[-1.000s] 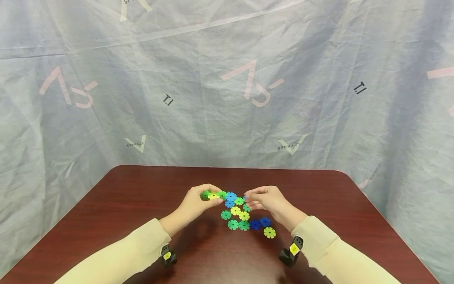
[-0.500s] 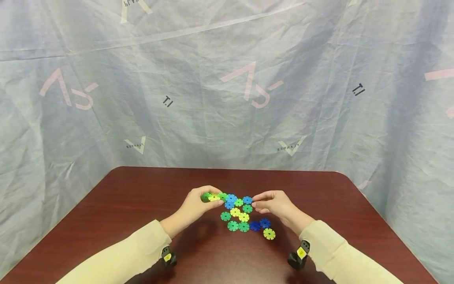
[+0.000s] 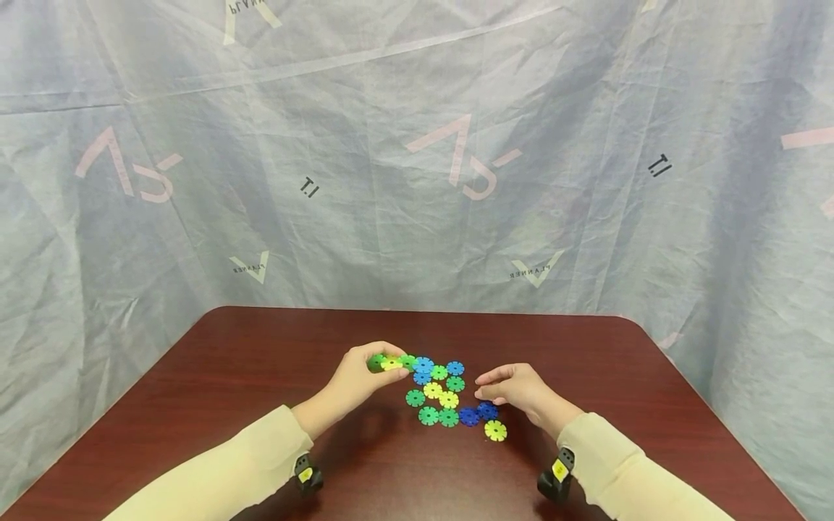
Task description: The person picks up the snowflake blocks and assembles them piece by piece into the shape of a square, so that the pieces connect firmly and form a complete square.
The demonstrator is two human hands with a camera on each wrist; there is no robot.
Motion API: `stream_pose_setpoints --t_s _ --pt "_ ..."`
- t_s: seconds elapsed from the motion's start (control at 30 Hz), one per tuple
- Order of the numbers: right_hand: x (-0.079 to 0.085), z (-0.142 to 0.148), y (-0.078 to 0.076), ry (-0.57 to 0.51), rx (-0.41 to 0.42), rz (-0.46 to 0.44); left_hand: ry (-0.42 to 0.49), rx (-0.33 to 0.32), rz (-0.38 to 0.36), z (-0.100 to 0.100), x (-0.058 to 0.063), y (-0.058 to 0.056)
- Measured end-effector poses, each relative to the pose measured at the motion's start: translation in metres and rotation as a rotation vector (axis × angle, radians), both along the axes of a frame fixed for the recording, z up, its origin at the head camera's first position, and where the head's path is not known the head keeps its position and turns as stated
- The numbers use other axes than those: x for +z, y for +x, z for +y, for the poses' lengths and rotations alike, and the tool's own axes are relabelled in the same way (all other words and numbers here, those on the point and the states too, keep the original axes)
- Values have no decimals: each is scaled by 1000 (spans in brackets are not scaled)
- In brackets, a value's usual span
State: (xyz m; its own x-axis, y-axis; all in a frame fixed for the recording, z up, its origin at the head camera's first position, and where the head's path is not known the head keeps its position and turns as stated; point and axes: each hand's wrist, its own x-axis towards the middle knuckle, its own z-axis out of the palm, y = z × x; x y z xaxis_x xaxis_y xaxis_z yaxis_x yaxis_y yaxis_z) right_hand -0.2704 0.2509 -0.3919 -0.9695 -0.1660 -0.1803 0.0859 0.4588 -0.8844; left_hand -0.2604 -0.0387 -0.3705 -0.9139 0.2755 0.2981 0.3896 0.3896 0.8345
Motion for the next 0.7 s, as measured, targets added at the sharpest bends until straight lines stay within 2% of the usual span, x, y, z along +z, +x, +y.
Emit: stream_pose_setpoints --t_s 0.3,0.47,0.7 --pt "-9 5 1 -15 18 9 32 -4 -38 0 -4 0" --pt "-14 6 2 35 20 42 55 -3 -54 -1 -6 -1" --pt "-16 1 2 98 -31 55 57 -8 -60 0 -10 -1"
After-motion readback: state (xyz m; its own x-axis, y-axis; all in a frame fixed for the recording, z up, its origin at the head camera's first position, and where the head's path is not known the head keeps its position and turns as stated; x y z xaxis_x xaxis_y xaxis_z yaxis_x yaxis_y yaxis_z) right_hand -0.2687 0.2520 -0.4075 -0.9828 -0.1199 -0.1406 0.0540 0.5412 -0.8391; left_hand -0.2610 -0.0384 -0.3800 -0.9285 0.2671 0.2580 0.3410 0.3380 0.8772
